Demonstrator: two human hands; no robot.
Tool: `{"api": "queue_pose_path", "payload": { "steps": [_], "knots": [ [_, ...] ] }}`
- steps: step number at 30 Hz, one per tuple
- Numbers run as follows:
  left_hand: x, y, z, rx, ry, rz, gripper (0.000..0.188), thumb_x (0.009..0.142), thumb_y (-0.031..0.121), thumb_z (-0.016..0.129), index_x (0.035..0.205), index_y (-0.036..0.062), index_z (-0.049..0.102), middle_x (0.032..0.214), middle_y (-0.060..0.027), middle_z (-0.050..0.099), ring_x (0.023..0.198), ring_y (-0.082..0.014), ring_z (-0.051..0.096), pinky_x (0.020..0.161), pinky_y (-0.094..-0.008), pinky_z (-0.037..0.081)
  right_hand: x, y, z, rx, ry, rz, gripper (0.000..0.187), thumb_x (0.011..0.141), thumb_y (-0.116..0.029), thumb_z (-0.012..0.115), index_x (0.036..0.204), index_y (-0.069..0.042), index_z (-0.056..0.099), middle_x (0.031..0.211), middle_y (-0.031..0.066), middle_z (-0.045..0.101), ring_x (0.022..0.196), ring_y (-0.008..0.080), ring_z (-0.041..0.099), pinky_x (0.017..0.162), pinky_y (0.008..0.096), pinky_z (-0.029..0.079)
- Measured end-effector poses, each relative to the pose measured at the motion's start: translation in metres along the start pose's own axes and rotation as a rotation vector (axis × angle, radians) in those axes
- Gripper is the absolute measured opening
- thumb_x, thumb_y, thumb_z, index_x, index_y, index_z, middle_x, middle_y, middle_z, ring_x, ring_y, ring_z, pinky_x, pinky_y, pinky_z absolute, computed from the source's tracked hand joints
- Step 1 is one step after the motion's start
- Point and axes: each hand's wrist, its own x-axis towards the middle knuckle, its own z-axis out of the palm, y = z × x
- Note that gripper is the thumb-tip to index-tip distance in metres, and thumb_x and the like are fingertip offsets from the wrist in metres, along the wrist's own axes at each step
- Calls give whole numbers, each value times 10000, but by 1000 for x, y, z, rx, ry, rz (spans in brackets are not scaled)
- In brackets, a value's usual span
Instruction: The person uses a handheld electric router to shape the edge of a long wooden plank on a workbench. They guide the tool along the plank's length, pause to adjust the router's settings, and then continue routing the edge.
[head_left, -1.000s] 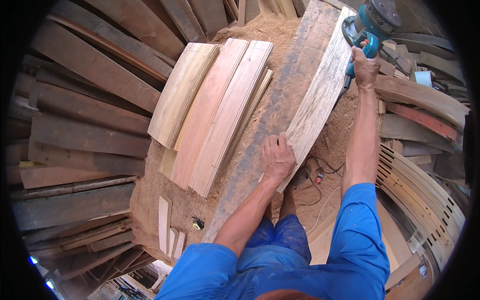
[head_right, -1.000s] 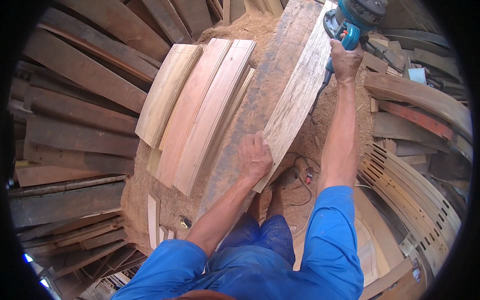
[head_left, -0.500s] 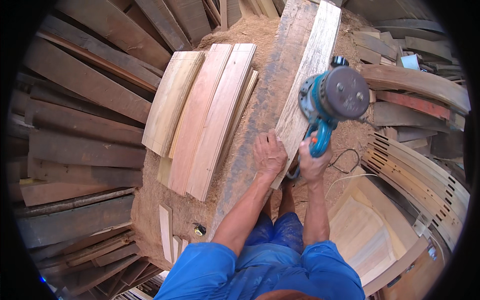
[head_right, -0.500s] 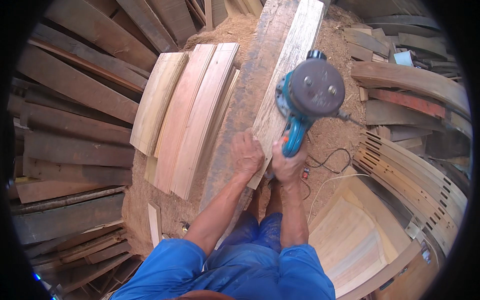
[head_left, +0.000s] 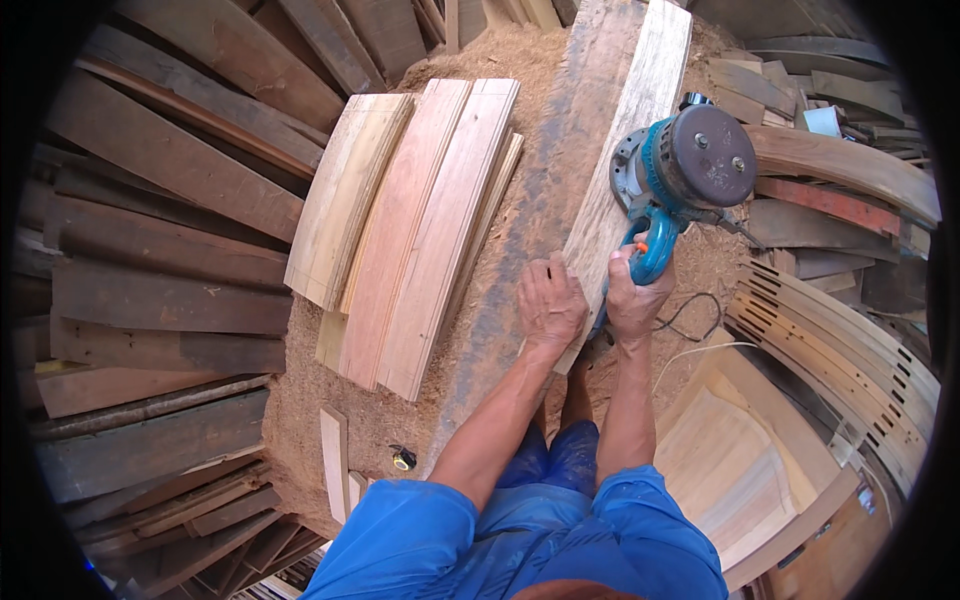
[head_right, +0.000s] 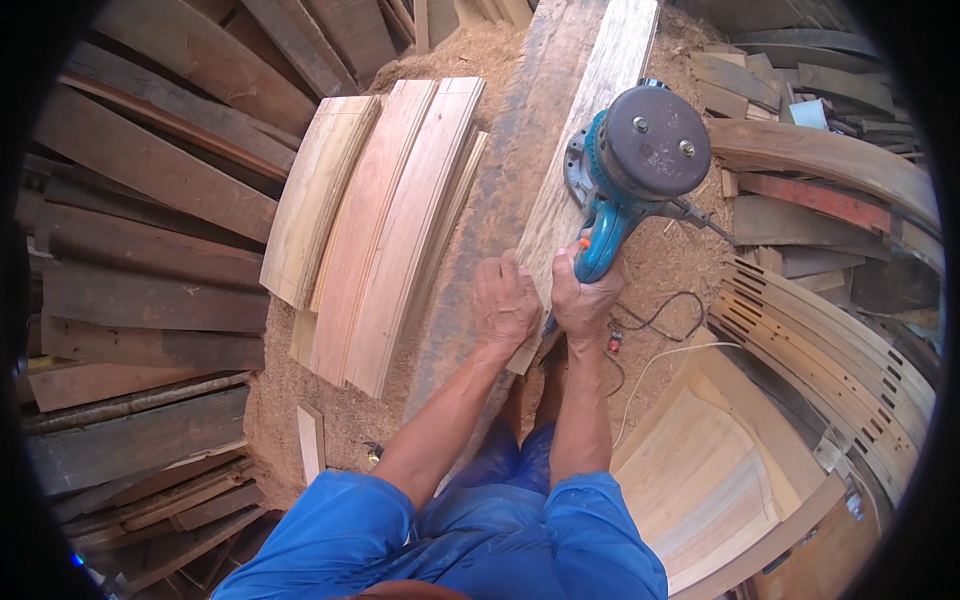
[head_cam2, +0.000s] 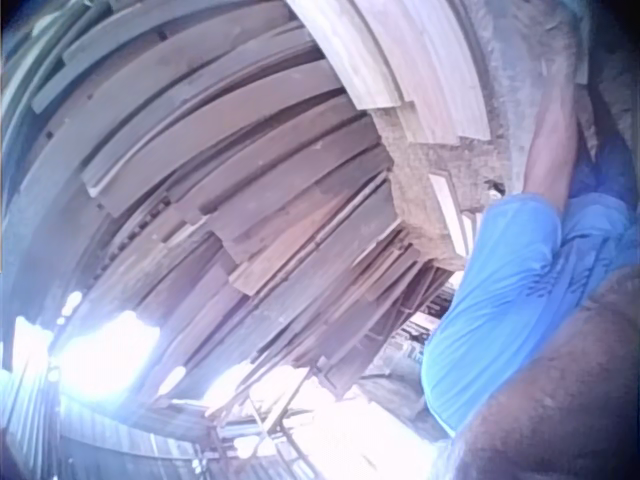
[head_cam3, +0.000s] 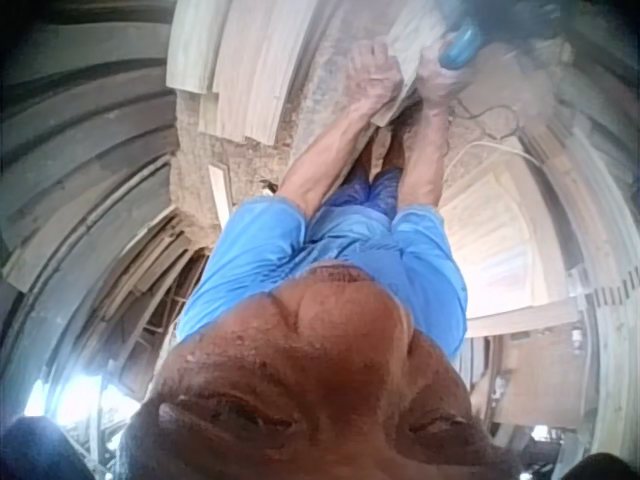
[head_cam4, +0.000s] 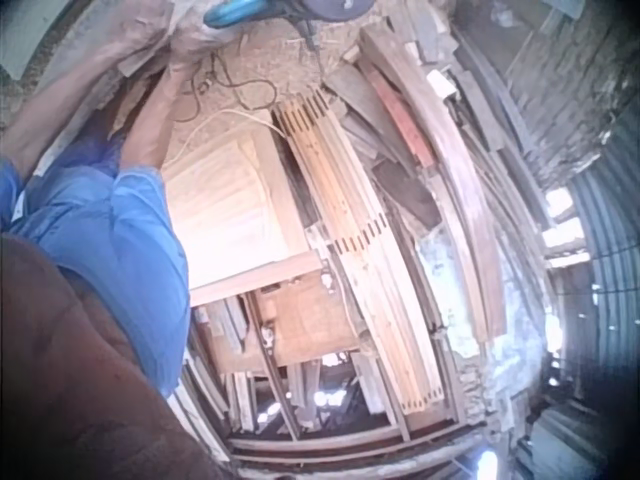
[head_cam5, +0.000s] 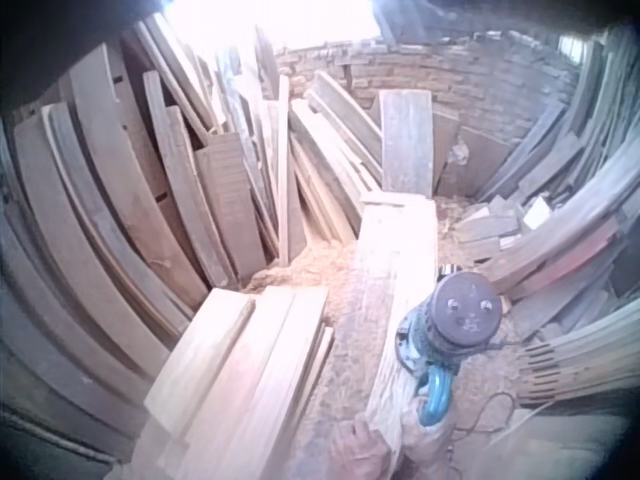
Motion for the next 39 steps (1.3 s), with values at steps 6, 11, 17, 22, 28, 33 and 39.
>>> {"api": "queue_pose_path", "payload": {
  "steps": [6,11,17,22,28,33,39],
  "knots": [
    [-1,0,2,8,-14,-8,342,934,170,581,1238,13,556,1018,-190,561,979,-373,560,823,-494,475,26,-2,3,1,32,-47,311,844,-35,689,1131,13,579,879,35,591,795,113,578,781,290,491],
    [-2,-2,7,-7,-54,-45,375,951,243,573,1254,23,549,1056,-158,536,1018,-344,536,879,-484,443,47,4,3,-21,31,2,312,839,-32,692,1130,12,589,891,37,599,805,115,581,785,290,491],
    [-1,0,4,-9,-16,-15,351,929,160,585,1242,4,560,1031,-185,551,985,-365,558,829,-480,473,72,4,5,6,39,14,312,827,-22,688,1125,8,599,864,29,608,766,105,580,740,284,492],
    [-1,0,3,0,-11,-21,361,921,154,591,1249,6,562,1030,-182,553,991,-363,559,830,-480,473,103,8,6,-17,28,-51,291,837,-46,682,1114,-4,606,828,23,612,716,94,584,671,274,490],
    [0,2,3,19,-10,-35,359,918,151,591,1246,7,563,1029,-185,551,985,-366,558,823,-486,468,196,9,11,-114,-3,-137,307,820,-140,640,1100,-18,612,713,24,572,623,110,590,553,322,538],
    [0,5,3,49,-79,-42,404,909,200,604,1264,15,552,1037,-157,544,1012,-344,539,854,-476,444,305,23,3,-128,-18,-166,283,816,-171,664,1064,-33,656,765,67,654,656,138,624,609,326,546],
    [-1,-1,6,32,33,6,337,919,133,575,1228,3,547,1004,-196,540,934,-379,539,810,-492,442,279,27,9,-117,-12,-144,340,797,-179,682,1092,-13,654,824,82,678,707,145,645,652,347,541]
  ]
}}
